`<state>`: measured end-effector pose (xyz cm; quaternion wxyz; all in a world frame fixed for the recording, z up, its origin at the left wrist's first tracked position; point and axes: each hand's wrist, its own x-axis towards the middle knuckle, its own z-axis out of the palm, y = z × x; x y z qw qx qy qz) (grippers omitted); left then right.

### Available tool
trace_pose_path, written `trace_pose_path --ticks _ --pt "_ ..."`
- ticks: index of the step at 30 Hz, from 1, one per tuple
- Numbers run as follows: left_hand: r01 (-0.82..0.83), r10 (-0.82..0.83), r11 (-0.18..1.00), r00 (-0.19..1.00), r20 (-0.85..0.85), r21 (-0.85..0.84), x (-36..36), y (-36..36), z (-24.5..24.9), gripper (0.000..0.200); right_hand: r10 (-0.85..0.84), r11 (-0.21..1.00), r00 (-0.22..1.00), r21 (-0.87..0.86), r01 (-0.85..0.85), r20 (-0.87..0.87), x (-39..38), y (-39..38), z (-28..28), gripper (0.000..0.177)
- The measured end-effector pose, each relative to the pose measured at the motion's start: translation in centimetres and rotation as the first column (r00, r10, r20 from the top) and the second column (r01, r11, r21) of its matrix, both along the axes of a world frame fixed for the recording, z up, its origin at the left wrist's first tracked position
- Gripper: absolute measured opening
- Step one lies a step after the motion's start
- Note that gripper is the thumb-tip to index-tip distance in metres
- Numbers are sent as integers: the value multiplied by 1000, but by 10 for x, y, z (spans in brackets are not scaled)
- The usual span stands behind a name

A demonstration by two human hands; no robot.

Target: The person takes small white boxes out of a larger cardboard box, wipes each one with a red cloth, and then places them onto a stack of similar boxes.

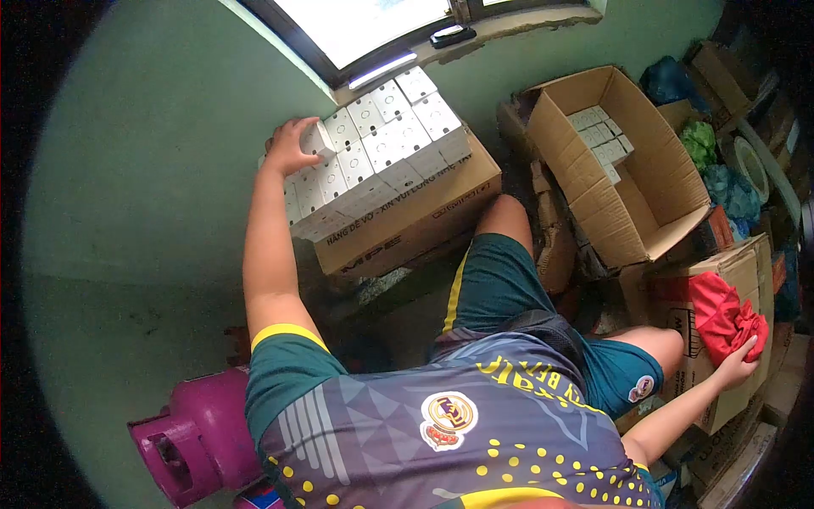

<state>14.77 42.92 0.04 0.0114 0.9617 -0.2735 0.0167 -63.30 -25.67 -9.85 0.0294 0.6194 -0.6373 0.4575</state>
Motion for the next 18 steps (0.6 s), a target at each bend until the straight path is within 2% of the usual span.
trace_pose_path --ticks 3,6,12,15,18 --pt "-74 74 996 997 -8 57 -20 -14 15 95 -33 999 999 19 34 -21 -12 -13 -10 79" --pt "-37 37 998 999 2 50 -14 -10 12 98 -62 997 998 53 63 -22 -8 -8 -6 79" --pt "-65 60 993 997 51 95 -8 -4 5 98 -73 993 997 87 75 -33 -1 2 2 79" --pt "-66 61 991 997 45 117 -10 -5 8 101 -21 998 1000 66 21 3 -11 -9 -7 78" --pt "-69 58 994 990 130 81 -34 -19 23 101 -21 998 1000 67 21 3 -16 -16 -12 76"
